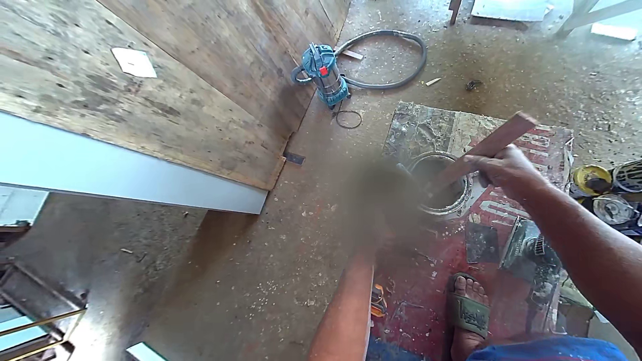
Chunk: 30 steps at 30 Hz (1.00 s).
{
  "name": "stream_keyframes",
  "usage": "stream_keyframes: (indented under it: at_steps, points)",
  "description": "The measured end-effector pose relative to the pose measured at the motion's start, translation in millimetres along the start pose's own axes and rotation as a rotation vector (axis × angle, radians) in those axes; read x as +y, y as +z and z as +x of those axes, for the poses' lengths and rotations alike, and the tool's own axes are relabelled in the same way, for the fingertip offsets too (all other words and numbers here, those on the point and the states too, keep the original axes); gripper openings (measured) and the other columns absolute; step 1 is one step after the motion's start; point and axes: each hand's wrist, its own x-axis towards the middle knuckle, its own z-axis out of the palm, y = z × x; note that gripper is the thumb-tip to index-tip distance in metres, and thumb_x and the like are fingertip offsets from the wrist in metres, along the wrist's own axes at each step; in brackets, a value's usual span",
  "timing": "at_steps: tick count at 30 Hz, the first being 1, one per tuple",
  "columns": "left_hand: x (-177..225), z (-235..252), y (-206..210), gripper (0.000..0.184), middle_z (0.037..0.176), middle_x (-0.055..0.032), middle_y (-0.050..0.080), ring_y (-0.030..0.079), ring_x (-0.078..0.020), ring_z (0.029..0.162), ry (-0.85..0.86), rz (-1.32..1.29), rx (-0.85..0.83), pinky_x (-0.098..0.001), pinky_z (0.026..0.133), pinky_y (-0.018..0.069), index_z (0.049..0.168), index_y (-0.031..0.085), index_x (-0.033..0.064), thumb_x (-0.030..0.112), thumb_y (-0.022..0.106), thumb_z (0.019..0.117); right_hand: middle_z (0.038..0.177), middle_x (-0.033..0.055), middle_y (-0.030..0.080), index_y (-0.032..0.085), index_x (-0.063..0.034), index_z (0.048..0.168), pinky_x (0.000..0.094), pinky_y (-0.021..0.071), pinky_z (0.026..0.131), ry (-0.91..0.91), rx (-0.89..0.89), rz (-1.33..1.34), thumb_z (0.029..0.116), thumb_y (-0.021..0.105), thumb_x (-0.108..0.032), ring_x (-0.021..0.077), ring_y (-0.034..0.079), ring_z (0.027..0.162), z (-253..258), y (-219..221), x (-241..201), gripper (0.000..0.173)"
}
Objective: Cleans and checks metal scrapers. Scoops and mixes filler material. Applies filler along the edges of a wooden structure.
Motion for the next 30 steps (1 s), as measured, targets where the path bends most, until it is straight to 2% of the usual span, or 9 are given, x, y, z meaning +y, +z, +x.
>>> stream_keyframes:
  at_steps: [4, 8, 12, 14, 18, 21, 24, 28, 30]
  points:
    - [-0.8, 1.7, -2.8, 0.028, 0.106, -0.0100, 0.070, 0.071, -0.0196, 0.087, 0.024, -0.004, -0.013, -0.0373, 0.077, 0.0608, 0.130, 0.056, 0.0096, 0.003, 0.043, 0.1061, 0.064, -0.0012, 0.064, 0.067, -0.0111, 0.094, 0.0226, 0.0479, 0.043, -0.183, 0.155, 0.082, 0.0974, 0.065, -0.016, 0.0061, 0.052, 0.044, -26.5, -40.7, -30.5, 0.006]
    - [-6.7, 3.9, 2.3, 0.029, 0.110, -0.0139, 0.070, 0.071, -0.0239, 0.091, 0.009, 0.015, -0.033, -0.0418, 0.079, 0.0611, 0.133, 0.055, 0.0077, 0.005, 0.044, 0.1066, 0.063, -0.0035, 0.066, 0.067, -0.0182, 0.094, 0.0202, 0.0486, 0.040, -0.395, 0.182, 0.224, 0.0951, 0.067, -0.019, 0.0055, 0.056, 0.044, -43.5, -78.5, -53.1, 0.002]
    - [-15.1, 4.4, 15.1, 0.030, 0.113, -0.0145, 0.070, 0.071, -0.0265, 0.096, -0.028, -0.012, -0.056, -0.0464, 0.084, 0.0598, 0.133, 0.057, 0.0071, 0.004, 0.047, 0.1054, 0.069, -0.0015, 0.068, 0.065, -0.0151, 0.096, 0.0211, 0.0517, 0.042, -0.459, 0.137, 0.305, 0.0973, 0.062, -0.011, 0.0072, 0.059, 0.047, -61.4, -85.0, -81.4, 0.005]
    - [-15.9, 2.1, 23.0, 0.028, 0.110, -0.0130, 0.070, 0.070, -0.0244, 0.093, -0.048, -0.038, -0.068, -0.0444, 0.083, 0.0597, 0.131, 0.058, 0.0076, 0.004, 0.047, 0.1052, 0.069, -0.0016, 0.068, 0.065, -0.0155, 0.095, 0.0209, 0.0514, 0.042, -0.481, 0.147, 0.271, 0.0968, 0.062, -0.011, 0.0070, 0.058, 0.046, -60.5, -82.5, -85.3, 0.006]
    - [-14.1, -1.8, 30.7, 0.025, 0.107, -0.0121, 0.070, 0.071, -0.0217, 0.090, -0.062, -0.115, -0.140, -0.0395, 0.081, 0.0600, 0.128, 0.057, 0.0080, 0.005, 0.045, 0.1062, 0.064, -0.0044, 0.065, 0.066, -0.0182, 0.094, 0.0189, 0.0484, 0.041, -0.504, 0.189, 0.146, 0.0959, 0.066, -0.016, 0.0052, 0.057, 0.046, -51.5, -84.0, -81.3, 0.003]
    - [13.1, -19.0, 50.7, 0.023, 0.106, -0.0098, 0.069, 0.070, -0.0195, 0.090, -0.121, -0.068, -0.150, -0.0365, 0.080, 0.0597, 0.127, 0.056, 0.0105, 0.008, 0.043, 0.1079, 0.064, -0.0060, 0.065, 0.066, -0.0195, 0.092, 0.0187, 0.0500, 0.043, -0.485, 0.195, 0.123, 0.0969, 0.065, -0.017, 0.0045, 0.057, 0.045, -50.1, -86.8, -77.3, 0.006]
    - [3.1, -11.9, 44.2, 0.028, 0.113, -0.0116, 0.069, 0.070, -0.0215, 0.096, -0.081, -0.092, -0.222, -0.0392, 0.085, 0.0593, 0.133, 0.056, 0.0099, 0.009, 0.043, 0.1076, 0.064, -0.0045, 0.066, 0.066, -0.0183, 0.093, 0.0187, 0.0489, 0.041, -0.472, 0.169, 0.167, 0.0976, 0.063, -0.015, 0.0048, 0.056, 0.044, -47.9, -86.3, -74.3, 0.006]
    - [16.5, -19.6, 60.6, 0.025, 0.108, -0.0094, 0.068, 0.069, -0.0186, 0.091, -0.092, -0.028, -0.175, -0.0345, 0.080, 0.0596, 0.131, 0.053, 0.0097, 0.007, 0.044, 0.1076, 0.065, -0.0041, 0.067, 0.066, -0.0184, 0.095, 0.0191, 0.0490, 0.040, -0.493, 0.139, 0.235, 0.0969, 0.063, -0.014, 0.0052, 0.056, 0.043, -42.2, -80.2, -67.1, 0.006]
    - [15.8, -20.4, 64.4, 0.026, 0.109, -0.0096, 0.068, 0.069, -0.0188, 0.092, -0.086, -0.011, -0.172, -0.0348, 0.080, 0.0597, 0.132, 0.054, 0.0095, 0.007, 0.044, 0.1077, 0.066, -0.0043, 0.067, 0.066, -0.0182, 0.094, 0.0192, 0.0486, 0.039, -0.502, 0.133, 0.218, 0.0972, 0.064, -0.014, 0.0053, 0.056, 0.043, -42.6, -70.3, -66.5, 0.005]
